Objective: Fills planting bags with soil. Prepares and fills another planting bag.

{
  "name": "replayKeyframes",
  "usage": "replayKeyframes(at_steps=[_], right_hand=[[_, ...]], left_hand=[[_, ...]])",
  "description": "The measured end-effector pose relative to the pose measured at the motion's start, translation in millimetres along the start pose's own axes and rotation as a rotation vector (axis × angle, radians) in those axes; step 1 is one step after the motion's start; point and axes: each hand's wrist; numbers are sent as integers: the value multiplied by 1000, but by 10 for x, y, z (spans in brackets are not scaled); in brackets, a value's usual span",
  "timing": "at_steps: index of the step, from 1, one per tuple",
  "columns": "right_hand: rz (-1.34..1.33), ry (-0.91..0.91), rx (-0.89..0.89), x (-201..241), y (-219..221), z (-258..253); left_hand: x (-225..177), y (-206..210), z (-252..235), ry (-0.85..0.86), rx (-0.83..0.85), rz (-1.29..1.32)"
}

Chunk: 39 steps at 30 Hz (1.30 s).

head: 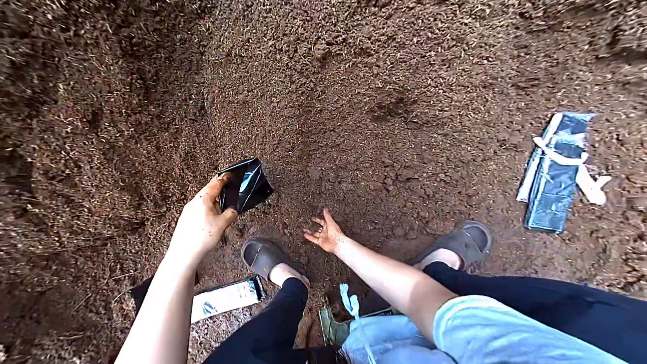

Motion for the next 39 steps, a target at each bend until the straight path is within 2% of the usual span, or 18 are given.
replayKeyframes(at_steps=[3, 6, 9, 12, 14, 19, 21, 24, 28, 32, 35, 39], right_hand=[[-376, -83, 24, 123, 373, -162], [-586, -193, 126, 412, 777, -220], [-667, -312, 254, 678, 1000, -259], [-766, -414, 511, 879, 1097, -459], [-745, -440, 527, 882, 1045, -519], [-521, -443, 357, 1091, 871, 11], [-360, -462, 407, 1216, 834, 310], [-237, -424, 387, 1243, 899, 717], [2, -449, 425, 1101, 855, 895], [426, -566, 207, 1101, 934, 1059], [691, -710, 211, 1166, 987, 1153], [909, -653, 285, 1215, 1049, 1231]], left_hand=[[58, -23, 53, -31, 23, 66], [147, 83, 45, -61, 114, 87], [177, 304, -54, -50, 245, 86], [207, 634, -252, -14, 365, 55], [187, 865, -371, -5, 406, 40], [32, 1147, -610, -18, 443, 80], [-60, 1177, -680, -4, 412, 129], [-291, 1072, -731, 13, 364, 200], [-568, 899, -639, 1, 244, 183], [-494, 1017, -619, -86, 240, 166], [-445, 1027, -603, -86, 218, 204], [-338, 947, -656, 61, 169, 284]])
Point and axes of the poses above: each hand's wrist, its own z-axis away from the middle knuckle, its own y-axis out of the palm, x = y × z, and after that the axes turned 2 degrees about -z, right-handed
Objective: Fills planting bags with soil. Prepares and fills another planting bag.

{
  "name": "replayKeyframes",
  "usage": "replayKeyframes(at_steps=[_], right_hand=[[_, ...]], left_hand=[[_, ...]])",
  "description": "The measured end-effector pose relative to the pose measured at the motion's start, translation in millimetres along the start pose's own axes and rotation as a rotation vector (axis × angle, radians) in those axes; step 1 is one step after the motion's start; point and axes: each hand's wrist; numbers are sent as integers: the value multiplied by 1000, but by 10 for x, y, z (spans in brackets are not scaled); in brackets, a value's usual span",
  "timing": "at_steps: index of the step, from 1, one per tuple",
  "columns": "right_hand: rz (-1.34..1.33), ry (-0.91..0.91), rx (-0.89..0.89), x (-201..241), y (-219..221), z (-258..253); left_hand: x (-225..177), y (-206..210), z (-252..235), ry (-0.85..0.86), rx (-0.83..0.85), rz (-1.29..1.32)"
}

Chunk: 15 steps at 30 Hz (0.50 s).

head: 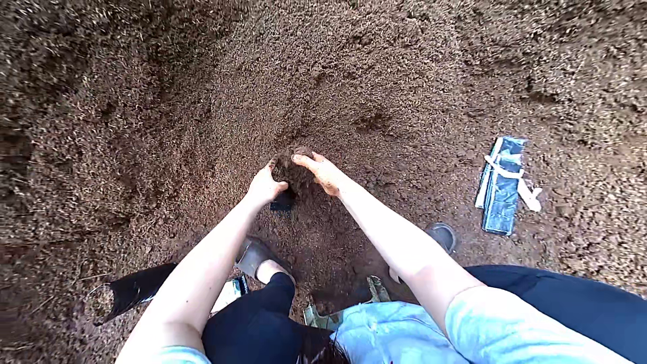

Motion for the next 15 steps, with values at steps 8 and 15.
replayKeyframes(at_steps=[8, 15], right_hand=[[876, 67, 166, -69, 148, -379], [907, -176, 34, 139, -147, -166]], left_hand=[[-31, -137, 49, 140, -1, -66], [-83, -93, 42, 142, 15, -153]])
Point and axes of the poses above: each hand's wrist, its own z-axis away from the middle knuckle, its own y-axis out of the palm, x = y × z, and after that the axes turned 2 degrees about -z, right-handed
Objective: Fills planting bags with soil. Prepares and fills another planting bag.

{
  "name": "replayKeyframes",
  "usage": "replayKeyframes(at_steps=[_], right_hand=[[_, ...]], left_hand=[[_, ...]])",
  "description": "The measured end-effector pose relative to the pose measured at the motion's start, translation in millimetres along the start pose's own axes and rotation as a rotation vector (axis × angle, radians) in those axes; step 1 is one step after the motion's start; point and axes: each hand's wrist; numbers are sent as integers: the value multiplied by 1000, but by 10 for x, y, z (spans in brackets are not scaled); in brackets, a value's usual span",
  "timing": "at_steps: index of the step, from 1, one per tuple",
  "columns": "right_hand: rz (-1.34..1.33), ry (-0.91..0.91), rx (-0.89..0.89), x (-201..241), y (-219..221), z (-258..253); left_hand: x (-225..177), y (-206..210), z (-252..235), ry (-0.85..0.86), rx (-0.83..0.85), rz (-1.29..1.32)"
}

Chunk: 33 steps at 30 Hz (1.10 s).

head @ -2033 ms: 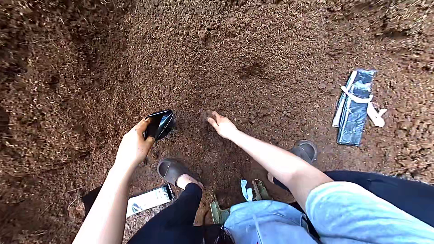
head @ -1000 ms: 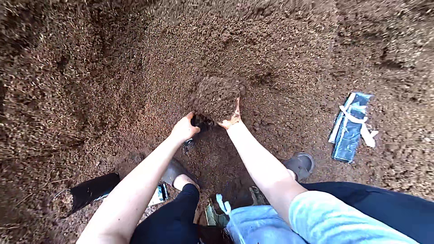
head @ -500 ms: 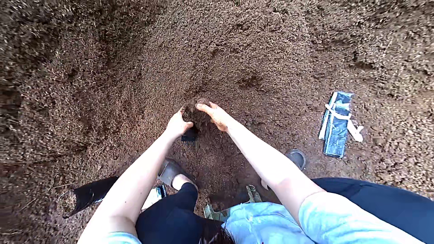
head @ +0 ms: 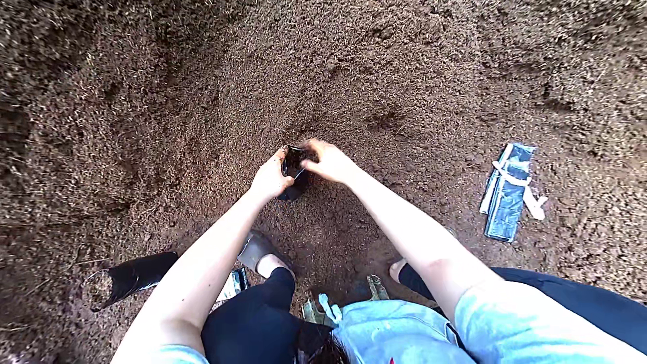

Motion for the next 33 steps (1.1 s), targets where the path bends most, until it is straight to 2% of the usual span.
replayKeyframes(at_steps=[1, 2, 4, 5, 6, 8, 11, 14, 17, 21, 25, 29, 31, 33], right_hand=[[-223, 76, -69, -170, 42, 85], [-463, 250, -97, -364, 145, 201], [-990, 689, 47, -881, 526, 426], [-1222, 847, 118, -1130, 760, 534], [-1432, 944, 100, -1306, 966, 603], [-1698, 1009, -149, -1391, 1213, 544], [-1931, 914, -482, -1319, 1387, 330], [-2100, 662, -646, -1222, 1273, 98], [-2179, 329, -687, -1299, 1055, -270], [-2212, -32, -585, -1514, 1191, -410], [-2243, 22, -468, -1245, 960, -211], [-2232, 129, -306, -690, 618, -18], [-2134, 131, -239, -456, 560, 39], [-1908, 109, -192, -303, 518, 64]], left_hand=[[10, 4, -10, 9, -1, -15], [27, 11, -20, 13, -1, -38], [45, 39, -27, -17, 2, -146], [26, 64, -16, -67, 20, -235], [-4, 89, -2, -125, 42, -306], [-41, 98, 1, -202, 54, -390], [21, 39, -48, -136, 57, -351], [64, -64, -45, -61, 116, -217], [69, -65, 10, -77, 160, -143], [82, -3, 18, -82, 146, -22], [68, 23, -66, -84, 150, 13], [-74, 39, -133, -94, 154, 23], [-133, 56, -110, -112, 124, 35], [-151, 51, -52, -181, 103, 65]])
Point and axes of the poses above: each hand's wrist, its own z-axis away from the middle knuckle, its own y-axis out of the palm, x = y × z, and after that the axes turned 2 degrees about -z, right-handed
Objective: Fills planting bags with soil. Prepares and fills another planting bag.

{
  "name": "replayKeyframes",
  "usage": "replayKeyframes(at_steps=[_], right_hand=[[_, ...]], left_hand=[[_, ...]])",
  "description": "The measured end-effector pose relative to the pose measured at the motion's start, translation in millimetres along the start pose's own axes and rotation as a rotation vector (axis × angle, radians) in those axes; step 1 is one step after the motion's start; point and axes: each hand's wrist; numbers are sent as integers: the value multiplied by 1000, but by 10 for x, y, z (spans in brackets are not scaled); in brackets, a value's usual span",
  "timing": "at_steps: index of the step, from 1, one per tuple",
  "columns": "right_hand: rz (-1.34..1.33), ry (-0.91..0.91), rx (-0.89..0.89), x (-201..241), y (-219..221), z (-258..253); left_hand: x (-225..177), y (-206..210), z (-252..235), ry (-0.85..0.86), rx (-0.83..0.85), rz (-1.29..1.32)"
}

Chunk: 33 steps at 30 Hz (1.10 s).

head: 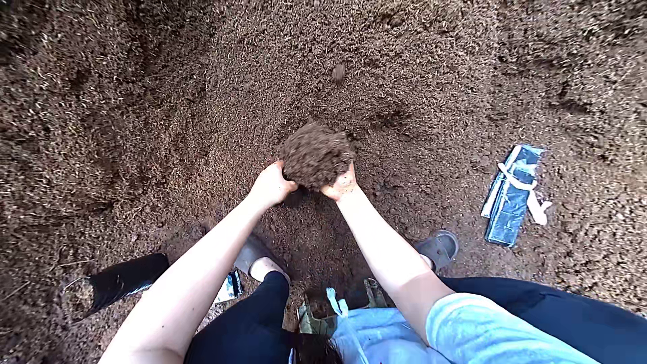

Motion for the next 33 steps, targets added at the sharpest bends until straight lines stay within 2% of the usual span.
replayKeyframes(at_steps=[3, 7, 10, 11, 13, 15, 16, 17, 19, 20, 21, 22, 24, 27, 30, 33], right_hand=[[458, -24, -79, -2, 256, 74], [961, -93, 29, -36, 534, 169], [1399, 26, 156, 100, 771, 210], [1539, 11, 139, 145, 801, 210], [1660, -156, 48, 236, 690, 166], [1589, -253, -103, 272, 311, 89], [1493, -163, -193, 217, 51, 85], [1354, 40, -260, 85, -246, 105], [869, 612, -269, -320, -791, 191], [648, 806, -240, -574, -1000, 264], [470, 889, -256, -832, -1137, 329], [313, 872, -322, -1025, -1178, 357], [-25, 679, -510, -1205, -1101, 265], [-350, 328, -483, -1159, -912, 55], [-341, 97, -470, -931, -881, -311], [-345, -28, -407, -711, -871, -608]], left_hand=[[46, -7, 112, -79, -49, -16], [68, -57, 290, -45, -39, -32], [143, -58, 216, -38, -66, -34], [167, -51, 190, -22, -70, -47], [178, -62, 176, 21, -47, -65], [222, -51, 136, 76, 20, -95], [247, -35, 106, 93, 64, -121], [275, -13, 73, 94, 103, -155], [290, -7, 33, 75, 148, -170], [263, -41, 50, 61, 151, -146], [216, -93, 99, 54, 146, -124], [155, -160, 179, 61, 137, -111], [9, -310, 404, 81, 122, -74], [-58, -413, 744, 114, 68, 7], [19, -369, 810, 90, 67, 91], [252, -161, 515, 31, 101, 55]])
Point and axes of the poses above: each hand's wrist, its own z-axis away from the middle knuckle, its own y-axis out of the palm, x = y × z, and after that the axes turned 2 degrees about -z, right-handed
